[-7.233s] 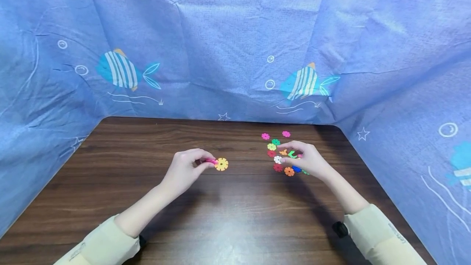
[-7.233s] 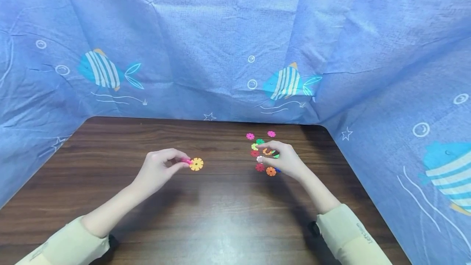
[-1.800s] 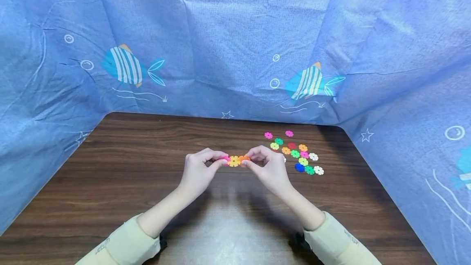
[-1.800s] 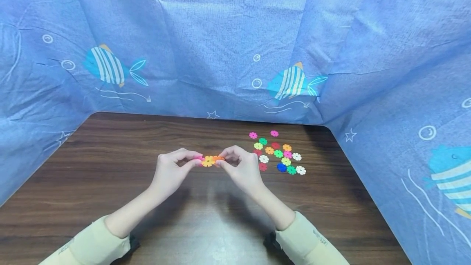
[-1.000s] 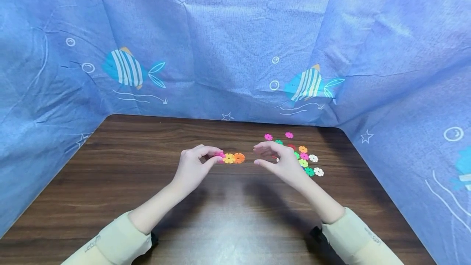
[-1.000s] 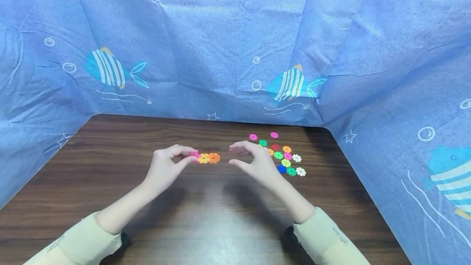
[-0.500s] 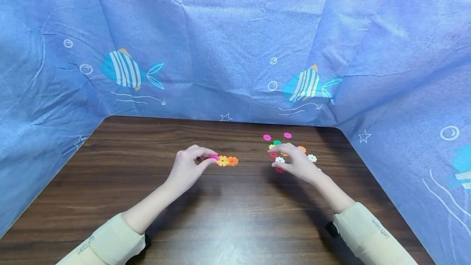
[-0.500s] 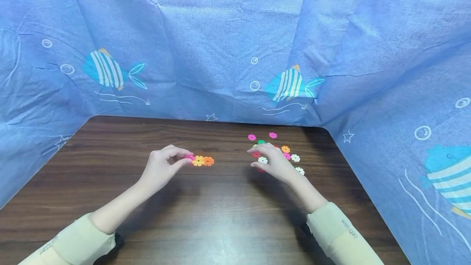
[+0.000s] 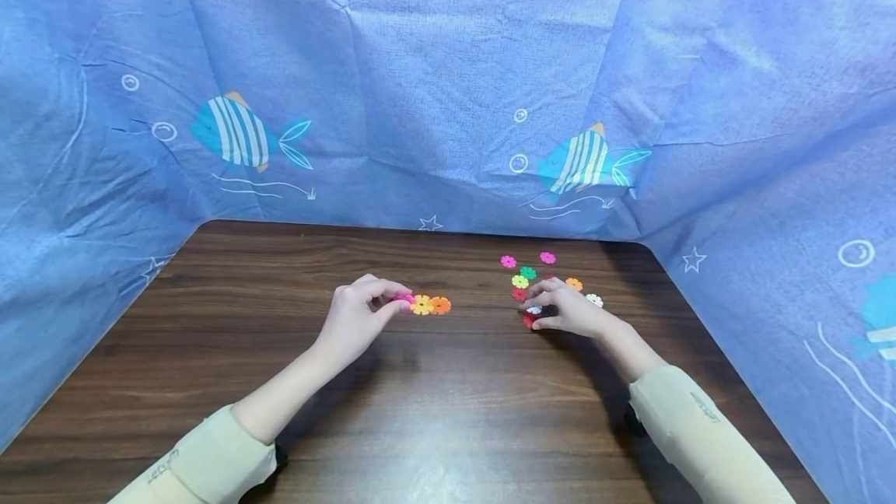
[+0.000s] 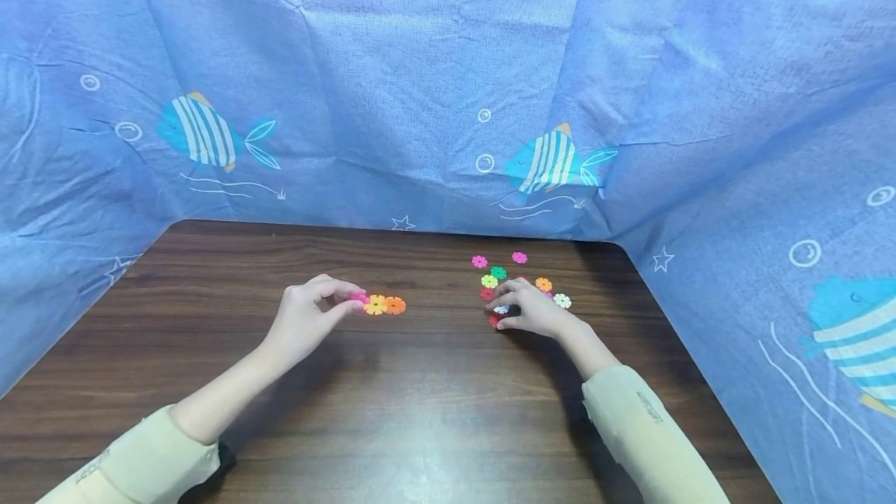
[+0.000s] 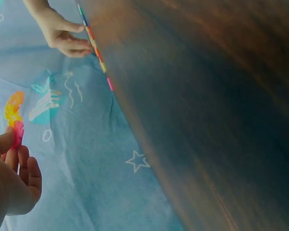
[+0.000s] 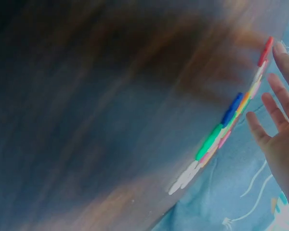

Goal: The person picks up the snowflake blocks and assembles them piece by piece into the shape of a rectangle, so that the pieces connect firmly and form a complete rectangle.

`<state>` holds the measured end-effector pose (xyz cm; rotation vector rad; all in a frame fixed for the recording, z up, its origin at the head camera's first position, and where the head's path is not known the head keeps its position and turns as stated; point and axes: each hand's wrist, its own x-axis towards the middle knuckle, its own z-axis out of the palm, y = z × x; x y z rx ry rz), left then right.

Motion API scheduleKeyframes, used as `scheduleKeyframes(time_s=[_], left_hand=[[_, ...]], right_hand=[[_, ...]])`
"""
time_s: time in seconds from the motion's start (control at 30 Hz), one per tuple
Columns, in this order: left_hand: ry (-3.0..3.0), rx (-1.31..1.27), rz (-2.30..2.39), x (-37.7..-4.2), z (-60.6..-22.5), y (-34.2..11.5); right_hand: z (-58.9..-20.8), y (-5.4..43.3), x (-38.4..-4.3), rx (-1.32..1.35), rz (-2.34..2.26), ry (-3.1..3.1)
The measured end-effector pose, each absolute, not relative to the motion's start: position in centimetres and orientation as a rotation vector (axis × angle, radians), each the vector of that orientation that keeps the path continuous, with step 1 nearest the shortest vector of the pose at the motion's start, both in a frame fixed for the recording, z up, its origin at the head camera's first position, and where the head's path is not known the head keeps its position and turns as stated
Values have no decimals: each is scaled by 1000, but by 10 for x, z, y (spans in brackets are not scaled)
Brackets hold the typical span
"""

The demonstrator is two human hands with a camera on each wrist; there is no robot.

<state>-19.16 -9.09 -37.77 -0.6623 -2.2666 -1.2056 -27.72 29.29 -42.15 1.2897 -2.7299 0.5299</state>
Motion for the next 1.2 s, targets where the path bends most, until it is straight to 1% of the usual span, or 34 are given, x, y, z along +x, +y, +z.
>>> scheduleKeyframes(time_s=[0.37, 0.77, 1.2], left_hand=[[-2273, -639, -1229, -193, -377, -93], [-2281, -627, -1243, -191, -373, -95], [-2288, -625, -1236, -191, -375, -98]], right_hand=[[-429, 293, -279, 1246, 467, -2741], [-421, 288, -280, 1188, 509, -2900], [-419, 292, -278, 1136, 585, -2978]])
